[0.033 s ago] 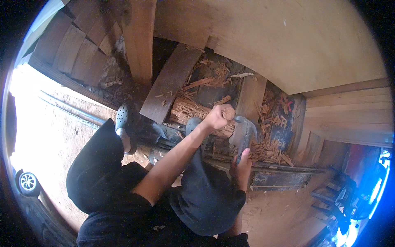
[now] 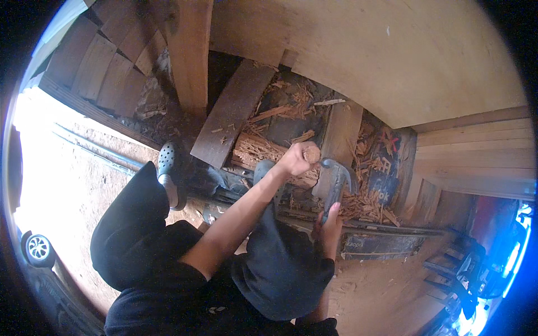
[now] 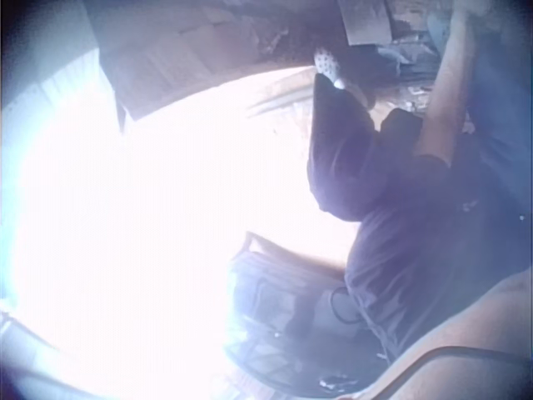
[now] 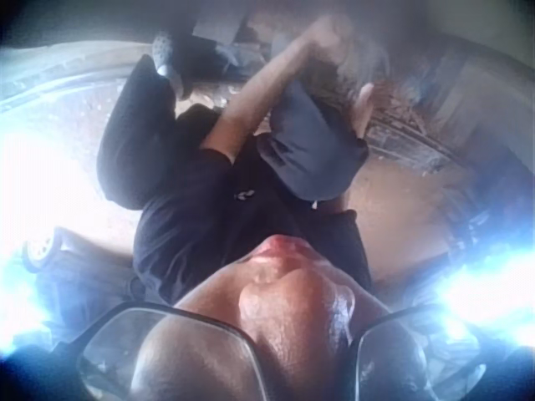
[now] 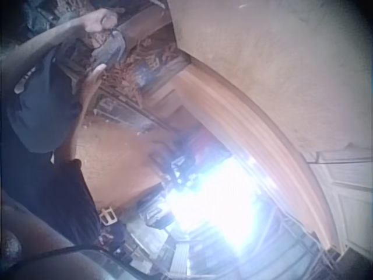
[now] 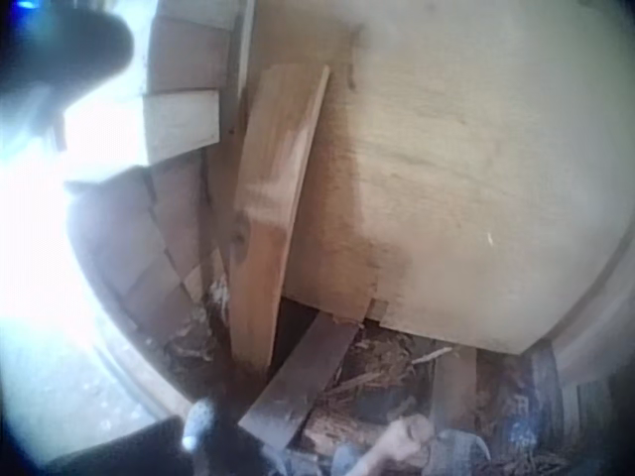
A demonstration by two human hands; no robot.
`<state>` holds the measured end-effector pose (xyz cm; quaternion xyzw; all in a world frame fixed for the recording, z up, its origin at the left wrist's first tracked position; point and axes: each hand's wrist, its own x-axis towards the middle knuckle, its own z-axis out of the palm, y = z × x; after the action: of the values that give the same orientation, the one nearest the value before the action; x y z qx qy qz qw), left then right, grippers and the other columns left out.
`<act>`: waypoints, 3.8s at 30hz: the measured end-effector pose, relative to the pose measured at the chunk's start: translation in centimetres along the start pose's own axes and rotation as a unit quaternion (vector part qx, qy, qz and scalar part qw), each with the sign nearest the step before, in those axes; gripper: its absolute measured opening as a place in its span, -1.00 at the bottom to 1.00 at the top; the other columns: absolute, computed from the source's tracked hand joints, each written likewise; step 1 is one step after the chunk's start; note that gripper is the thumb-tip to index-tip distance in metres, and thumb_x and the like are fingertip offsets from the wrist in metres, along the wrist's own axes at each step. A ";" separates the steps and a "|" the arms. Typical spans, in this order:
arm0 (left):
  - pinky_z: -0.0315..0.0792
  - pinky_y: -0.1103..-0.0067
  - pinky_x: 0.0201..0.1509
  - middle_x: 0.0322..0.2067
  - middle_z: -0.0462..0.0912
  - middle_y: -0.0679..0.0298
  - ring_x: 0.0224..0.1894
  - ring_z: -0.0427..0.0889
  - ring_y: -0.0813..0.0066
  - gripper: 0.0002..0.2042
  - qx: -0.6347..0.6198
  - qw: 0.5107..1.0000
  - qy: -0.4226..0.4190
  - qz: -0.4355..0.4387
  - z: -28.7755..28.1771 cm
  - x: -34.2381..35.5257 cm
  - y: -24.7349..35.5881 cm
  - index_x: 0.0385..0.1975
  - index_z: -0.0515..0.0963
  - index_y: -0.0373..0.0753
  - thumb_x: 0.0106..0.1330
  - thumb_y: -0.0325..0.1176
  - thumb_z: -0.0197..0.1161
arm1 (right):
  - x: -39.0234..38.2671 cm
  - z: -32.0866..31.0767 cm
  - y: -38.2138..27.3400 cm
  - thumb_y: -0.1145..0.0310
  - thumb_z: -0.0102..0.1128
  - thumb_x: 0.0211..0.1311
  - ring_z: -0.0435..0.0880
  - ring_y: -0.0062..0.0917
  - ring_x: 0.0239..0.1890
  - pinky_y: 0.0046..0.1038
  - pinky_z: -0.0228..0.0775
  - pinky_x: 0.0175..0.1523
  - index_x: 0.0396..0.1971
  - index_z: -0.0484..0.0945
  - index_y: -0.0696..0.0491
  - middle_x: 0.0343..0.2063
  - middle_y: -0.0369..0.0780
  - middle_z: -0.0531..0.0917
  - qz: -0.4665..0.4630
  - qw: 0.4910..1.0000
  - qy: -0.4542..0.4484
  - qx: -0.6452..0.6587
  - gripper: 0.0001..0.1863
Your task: The person sits on the floor and uses a chisel and hammer to carve a small cylindrical piece of wood. They repeatedly strike the chisel to remove wood shavings and occasionally clear debris from the work area.
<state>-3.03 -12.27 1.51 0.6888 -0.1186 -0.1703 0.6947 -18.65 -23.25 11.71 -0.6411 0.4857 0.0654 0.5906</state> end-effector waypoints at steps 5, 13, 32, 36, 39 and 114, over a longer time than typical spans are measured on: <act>0.42 0.48 -0.21 -0.44 0.59 0.09 -0.33 0.59 0.24 -0.76 0.003 1.000 0.012 -0.001 -0.2 -1.0 0.3 -0.43 0.49 -0.32 -0.12 -0.44 0.35 | 3.6 -1.4 3.7 -0.16 -0.12 0.27 0.41 -0.37 -0.64 -0.41 0.21 -0.53 -0.34 0.44 0.32 -0.68 -0.12 0.40 -0.095 0.966 0.004 -0.241 -0.33; 0.46 0.44 -0.25 -0.49 0.61 0.09 -0.36 0.62 0.15 -0.70 0.008 1.000 0.023 0.011 -0.5 -0.9 -0.2 -0.40 0.51 -0.31 -0.11 -0.33 0.42 | 7.4 0.3 6.6 -0.24 -0.20 0.25 0.55 0.03 -0.22 -0.18 0.33 -0.14 -0.10 0.40 0.39 -0.37 0.22 0.55 -0.103 0.921 -0.069 -0.370 -0.18; 0.42 0.51 -0.33 -0.51 0.57 0.17 -0.47 0.52 0.46 -0.66 0.005 0.992 0.107 0.061 0.8 -0.2 0.2 -0.44 0.48 -0.31 -0.09 -0.28 0.49 | 11.9 2.1 -0.4 -0.14 -0.24 0.31 0.28 -0.10 0.21 -0.26 0.06 0.26 0.16 0.27 0.16 0.12 0.07 0.37 -0.119 0.830 -0.147 -0.525 -0.32; 0.39 0.56 -0.31 -0.53 0.54 0.24 -0.46 0.46 0.54 -0.68 -0.022 0.999 0.031 0.036 -0.5 0.0 0.0 -0.45 0.49 -0.29 -0.09 -0.30 0.49 | 11.0 3.1 -3.7 -0.15 -0.23 0.31 0.52 -0.14 -0.09 -0.22 0.30 0.04 0.14 0.28 0.17 -0.06 0.04 0.51 -0.064 0.792 -0.173 -0.582 -0.31; 0.37 0.57 -0.29 -0.54 0.52 0.31 -0.44 0.43 0.54 -0.68 -0.063 0.996 -0.038 0.045 -2.8 0.8 -0.7 -0.46 0.48 -0.28 -0.13 -0.35 0.49 | 10.2 4.2 -6.2 -0.21 -0.23 0.28 0.58 -0.26 -0.43 -0.24 0.40 -0.26 0.10 0.32 0.22 -0.26 0.00 0.59 0.023 0.788 -0.181 -0.588 -0.25; 0.38 0.62 -0.31 -0.54 0.47 0.36 -0.44 0.43 0.62 -0.77 -0.095 0.923 0.372 0.013 2.8 -2.5 0.5 -0.42 0.42 -0.26 0.02 -0.51 0.38 | 14.0 4.4 -0.4 -0.20 -0.28 0.26 0.58 -0.22 -0.18 -0.31 0.35 -0.08 -0.21 0.57 0.21 -0.29 0.00 0.60 -0.100 0.706 -0.074 -0.697 -0.29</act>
<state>-6.39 -13.86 2.24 0.6313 0.1563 0.0973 0.7534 -8.99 -27.36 1.51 -0.9079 0.1896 0.3736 0.0123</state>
